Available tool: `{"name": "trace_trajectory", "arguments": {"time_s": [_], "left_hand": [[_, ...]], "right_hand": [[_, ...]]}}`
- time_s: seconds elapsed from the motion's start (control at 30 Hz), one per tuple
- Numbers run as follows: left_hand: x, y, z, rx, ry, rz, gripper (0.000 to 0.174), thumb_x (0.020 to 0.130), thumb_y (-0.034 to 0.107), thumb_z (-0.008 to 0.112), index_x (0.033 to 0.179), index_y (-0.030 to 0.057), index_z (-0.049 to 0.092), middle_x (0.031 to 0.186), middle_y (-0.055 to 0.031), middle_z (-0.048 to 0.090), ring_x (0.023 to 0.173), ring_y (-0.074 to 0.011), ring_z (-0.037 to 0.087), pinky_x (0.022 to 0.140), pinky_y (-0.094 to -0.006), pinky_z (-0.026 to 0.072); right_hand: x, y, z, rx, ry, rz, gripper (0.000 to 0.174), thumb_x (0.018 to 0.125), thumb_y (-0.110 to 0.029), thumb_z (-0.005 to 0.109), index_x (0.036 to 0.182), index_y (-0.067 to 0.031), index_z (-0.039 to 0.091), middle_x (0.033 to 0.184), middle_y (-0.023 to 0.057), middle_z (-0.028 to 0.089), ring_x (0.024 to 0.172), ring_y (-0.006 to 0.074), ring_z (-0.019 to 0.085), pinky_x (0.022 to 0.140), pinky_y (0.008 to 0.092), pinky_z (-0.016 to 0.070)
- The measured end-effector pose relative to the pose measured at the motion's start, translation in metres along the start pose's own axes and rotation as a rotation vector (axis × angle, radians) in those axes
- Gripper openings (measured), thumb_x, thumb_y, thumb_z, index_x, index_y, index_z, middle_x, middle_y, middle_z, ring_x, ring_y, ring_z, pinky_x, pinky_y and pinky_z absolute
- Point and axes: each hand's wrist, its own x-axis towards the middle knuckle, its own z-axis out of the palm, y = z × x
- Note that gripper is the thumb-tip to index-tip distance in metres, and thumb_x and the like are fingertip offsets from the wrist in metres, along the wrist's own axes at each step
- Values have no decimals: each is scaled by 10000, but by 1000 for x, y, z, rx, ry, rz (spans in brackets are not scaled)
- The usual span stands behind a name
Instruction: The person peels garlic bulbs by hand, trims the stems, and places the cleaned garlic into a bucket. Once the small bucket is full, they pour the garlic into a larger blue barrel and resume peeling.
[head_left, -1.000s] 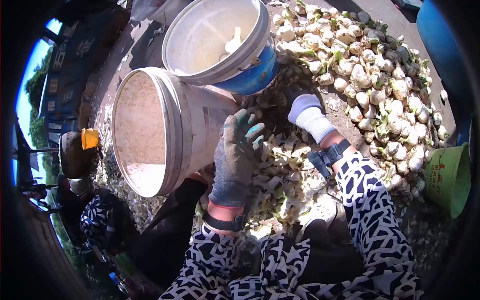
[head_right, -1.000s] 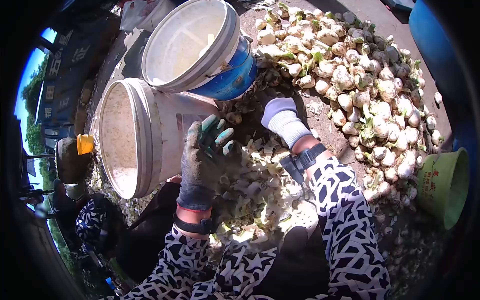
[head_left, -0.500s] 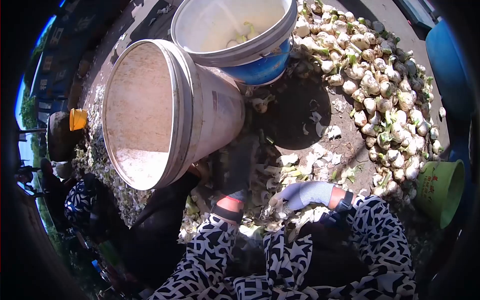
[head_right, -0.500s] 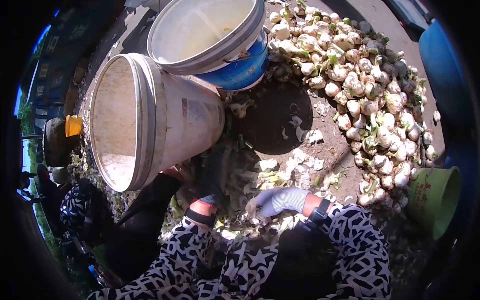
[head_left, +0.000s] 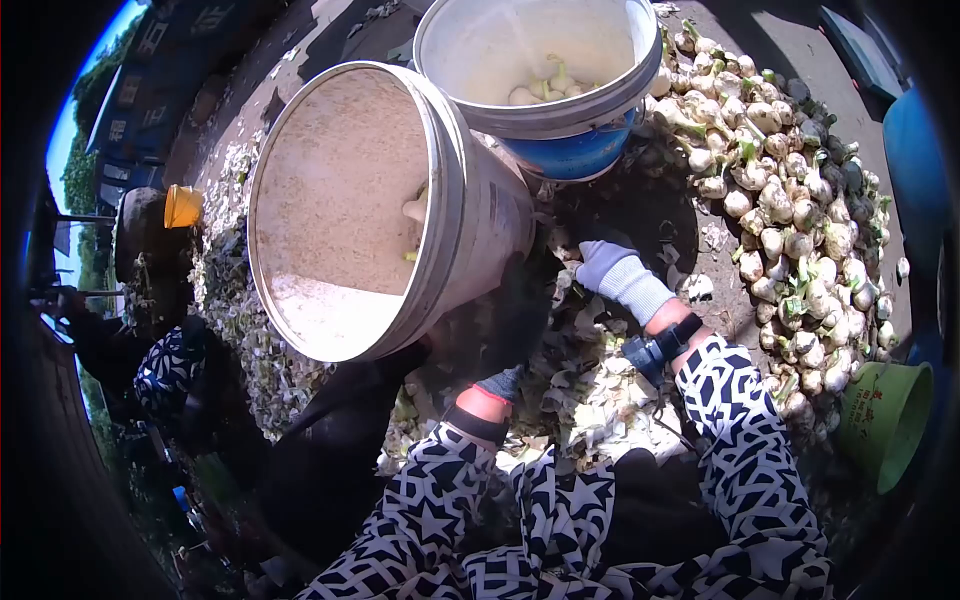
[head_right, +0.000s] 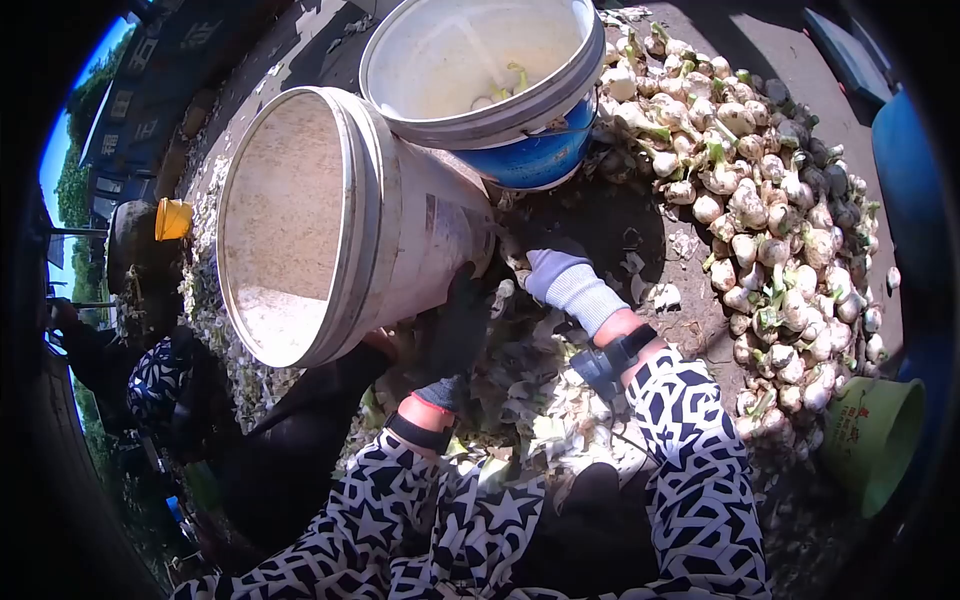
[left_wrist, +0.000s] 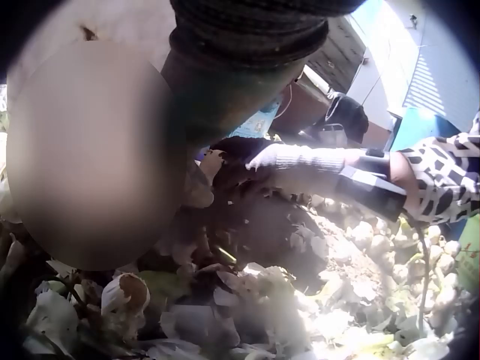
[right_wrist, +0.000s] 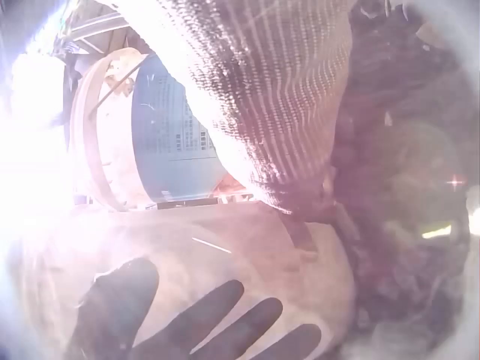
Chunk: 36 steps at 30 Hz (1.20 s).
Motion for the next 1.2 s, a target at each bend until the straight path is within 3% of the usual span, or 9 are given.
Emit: {"name": "trace_trajectory", "arguments": {"time_s": [0.1, 0.37, 0.77, 0.8, 1.0, 1.03, 1.1, 1.17, 1.2], "left_hand": [[-7, -59, 21, -632, -457, -566, 450, 928, 208, 600, 1292, -9, 451, 1169, -94, 580, 1016, -160, 578, 883, -287, 456], [-37, 118, 21, -342, -451, 127, 740, 811, 156, 720, 1422, 37, 320, 1315, -110, 445, 1151, -181, 501, 941, -307, 450], [-32, 182, -8, -417, -689, -153, 565, 894, 119, 602, 1386, -5, 355, 1253, -127, 514, 1126, -173, 529, 895, -323, 471], [-31, 169, -8, -147, -625, 214, 442, 870, 52, 575, 1285, -15, 442, 1163, -138, 574, 1061, -193, 576, 856, -315, 492], [-17, 100, 35, -362, -460, 228, 208, 918, 106, 512, 1078, 0, 591, 983, -118, 640, 846, -165, 636, 712, -287, 532], [-17, 128, 28, -326, -294, -350, 229, 969, 174, 473, 1053, 10, 610, 961, -93, 633, 817, -156, 628, 697, -280, 532], [-28, 158, 17, -576, -296, -394, 261, 988, 203, 458, 1111, 21, 599, 993, -88, 608, 864, -133, 596, 754, -265, 503], [-42, 171, 11, -131, -461, 220, 317, 993, 245, 463, 1180, 13, 571, 1059, -84, 576, 933, -122, 552, 822, -259, 461], [-43, 183, 0, -204, -553, 69, 360, 980, 237, 488, 1249, 0, 522, 1130, -84, 551, 974, -124, 514, 872, -263, 431]], "right_hand": [[-72, -12, -12, 126, 180, -368, 712, 721, -69, 628, 1391, -95, 387, 1300, 199, 521, 1198, 346, 511, 1040, 367, 404], [-162, 22, -48, 654, 178, 240, 381, 895, -267, 653, 1157, 0, 581, 1022, 92, 660, 935, 145, 623, 817, 290, 501], [-186, 11, -60, 1169, 295, 140, 264, 898, -163, 647, 1109, -7, 616, 912, 37, 666, 827, 75, 595, 736, 230, 482], [-189, 17, -67, 1090, 160, 158, 286, 886, -158, 663, 1119, -1, 612, 921, 29, 659, 815, 64, 589, 725, 215, 477], [-194, 10, -64, 1327, 0, 59, 232, 863, -166, 678, 1026, -4, 649, 856, -1, 648, 744, 64, 569, 671, 238, 466], [-192, 13, -58, 1339, -42, 132, 240, 864, -174, 678, 1030, -4, 651, 853, -3, 648, 739, 62, 568, 673, 238, 466], [-186, 20, -50, 1304, -11, 112, 237, 870, -187, 671, 1029, -13, 653, 831, -5, 645, 729, 50, 561, 663, 228, 460], [-186, 17, -48, 1264, 18, 35, 228, 876, -201, 665, 1019, -25, 658, 815, -8, 639, 721, 45, 555, 647, 229, 456], [-185, 18, -48, 1268, 18, 33, 228, 876, -201, 665, 1019, -25, 658, 815, -8, 639, 721, 45, 555, 647, 229, 456]]}}
